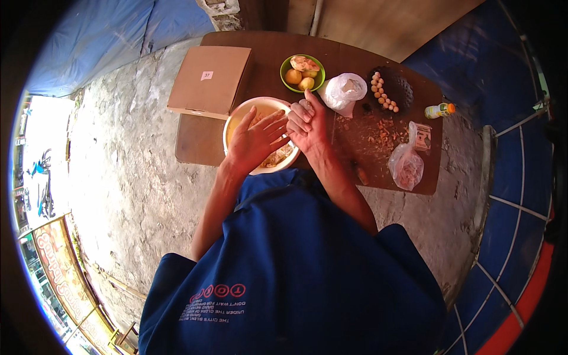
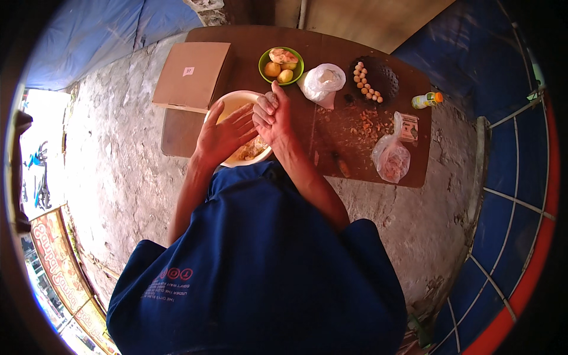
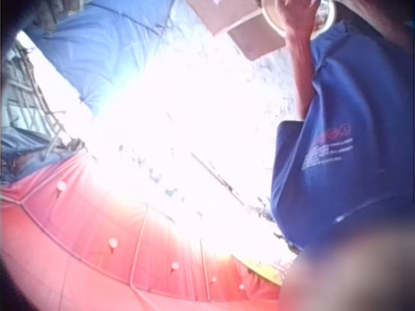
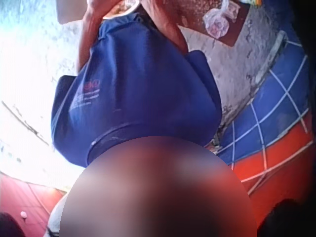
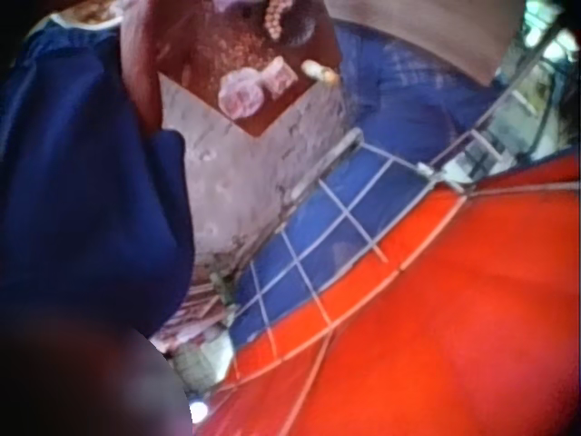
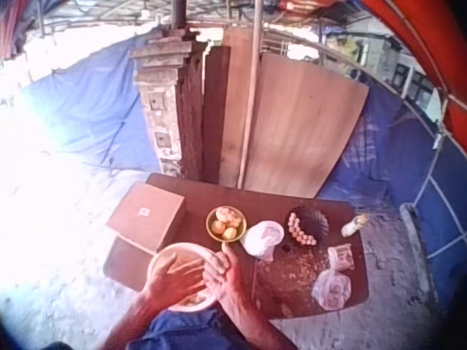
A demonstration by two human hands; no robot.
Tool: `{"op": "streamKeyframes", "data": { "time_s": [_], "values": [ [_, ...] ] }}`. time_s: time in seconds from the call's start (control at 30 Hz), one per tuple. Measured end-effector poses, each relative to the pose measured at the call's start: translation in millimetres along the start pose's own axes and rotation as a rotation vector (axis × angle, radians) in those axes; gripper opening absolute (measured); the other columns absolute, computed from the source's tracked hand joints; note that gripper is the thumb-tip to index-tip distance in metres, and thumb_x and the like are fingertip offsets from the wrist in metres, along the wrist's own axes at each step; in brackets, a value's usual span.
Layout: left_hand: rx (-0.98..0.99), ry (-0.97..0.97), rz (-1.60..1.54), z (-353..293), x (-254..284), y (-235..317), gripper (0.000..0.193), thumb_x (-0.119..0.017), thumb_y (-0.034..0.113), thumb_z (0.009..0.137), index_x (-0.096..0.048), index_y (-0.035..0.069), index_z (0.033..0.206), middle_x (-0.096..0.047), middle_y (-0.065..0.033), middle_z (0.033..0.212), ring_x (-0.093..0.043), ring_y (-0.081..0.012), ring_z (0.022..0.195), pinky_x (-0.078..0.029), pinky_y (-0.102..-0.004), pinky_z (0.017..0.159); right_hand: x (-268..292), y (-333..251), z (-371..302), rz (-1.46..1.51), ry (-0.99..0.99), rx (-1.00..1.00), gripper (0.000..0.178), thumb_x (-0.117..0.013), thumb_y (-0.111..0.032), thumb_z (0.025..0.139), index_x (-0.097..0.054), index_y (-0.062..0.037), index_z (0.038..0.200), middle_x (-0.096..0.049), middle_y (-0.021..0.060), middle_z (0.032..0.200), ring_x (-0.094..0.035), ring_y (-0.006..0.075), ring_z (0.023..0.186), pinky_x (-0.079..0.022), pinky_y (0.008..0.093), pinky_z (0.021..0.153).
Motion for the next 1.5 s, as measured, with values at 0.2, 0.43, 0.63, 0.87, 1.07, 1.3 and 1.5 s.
{"op": "streamKeyframes", "data": {
  "time_s": [0.2,0.43,0.63,0.87,1.07,1.3,1.5],
  "values": [
    [0.119,-0.159,-0.189,8.4,-14.1,-17.3,0.067,-0.033,0.047,0.106,-0.033,-0.005,0.147,-0.041,-0.0227,0.150,-0.042,-0.0348,0.135,-0.028,-0.0485,0.118,-42.3,-24.4,-30.7,-1.229,0.275,0.580,0.063,-0.040,-0.038,0.107,-0.041,-0.0087,0.051,-0.039,-0.0008,0.046,-0.038,0.0092,0.043,-0.031,0.0267,0.045],
    [-0.018,-0.265,-0.445,17.4,-24.6,-4.2,0.031,-0.036,0.026,0.108,-0.053,0.004,0.122,-0.060,-0.0113,0.121,-0.060,-0.0244,0.113,-0.051,-0.0404,0.100,-98.9,6.5,-42.1,-1.922,-0.313,0.845,0.039,-0.036,-0.022,0.102,-0.069,-0.0018,0.105,-0.070,0.0148,0.113,-0.064,0.0310,0.112,-0.041,0.0486,0.106],
    [-0.204,0.077,-0.128,14.0,-14.6,19.7,0.028,-0.057,0.029,0.101,-0.065,0.006,0.086,-0.066,-0.0059,0.085,-0.059,-0.0145,0.076,-0.048,-0.0236,0.059,-63.2,-17.5,-44.4,-1.459,0.042,0.558,0.049,-0.030,-0.027,0.106,-0.066,0.0055,0.116,-0.070,0.0182,0.115,-0.066,0.0251,0.109,-0.047,0.0382,0.100],
    [-0.265,-0.018,-0.039,16.1,-20.5,23.6,0.062,-0.053,0.033,0.103,-0.027,0.020,0.048,-0.027,0.0030,0.045,-0.027,-0.0111,0.038,-0.023,-0.0272,0.035,-50.5,-22.0,-55.4,-1.387,0.152,0.524,0.056,-0.033,-0.034,0.108,-0.071,0.0077,0.106,-0.073,0.0173,0.099,-0.069,0.0201,0.093,-0.053,0.0323,0.083],
    [-0.206,-0.403,-0.013,13.7,-47.7,22.7,0.053,-0.049,0.033,0.104,-0.044,0.016,0.055,-0.045,0.0010,0.051,-0.038,-0.0112,0.041,-0.031,-0.0270,0.037,-62.9,-15.5,-54.0,-1.462,0.157,0.523,0.058,-0.025,-0.033,0.108,-0.065,0.0079,0.117,-0.065,0.0201,0.125,-0.060,0.0278,0.120,-0.041,0.0376,0.106],
    [-0.305,-0.263,0.551,15.3,-47.8,-0.6,0.051,-0.047,0.034,0.103,-0.045,0.002,0.142,-0.053,-0.0212,0.138,-0.052,-0.0298,0.127,-0.044,-0.0401,0.108,-110.3,12.1,-26.5,-2.085,-0.192,0.745,0.054,-0.048,-0.030,0.100,-0.042,-0.0063,0.148,-0.026,0.0221,0.160,-0.023,0.0382,0.149,-0.017,0.0541,0.119],
    [-0.348,-0.447,0.114,21.4,-45.0,-3.2,0.067,-0.026,0.047,0.107,-0.023,0.000,0.154,-0.028,-0.0220,0.159,-0.026,-0.0332,0.148,-0.022,-0.0445,0.122,-105.6,51.8,-25.5,-2.141,-0.218,0.616,0.072,-0.054,-0.048,0.096,-0.034,-0.0084,0.154,-0.022,0.0210,0.162,-0.017,0.0366,0.151,-0.011,0.0565,0.120]
  ]
}}
Point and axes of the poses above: each hand's wrist, its own z-axis towards the middle knuckle, its own x-axis out of the back of the hand, y = z × x, the point moved 8 cm from there along z, towards the middle knuckle
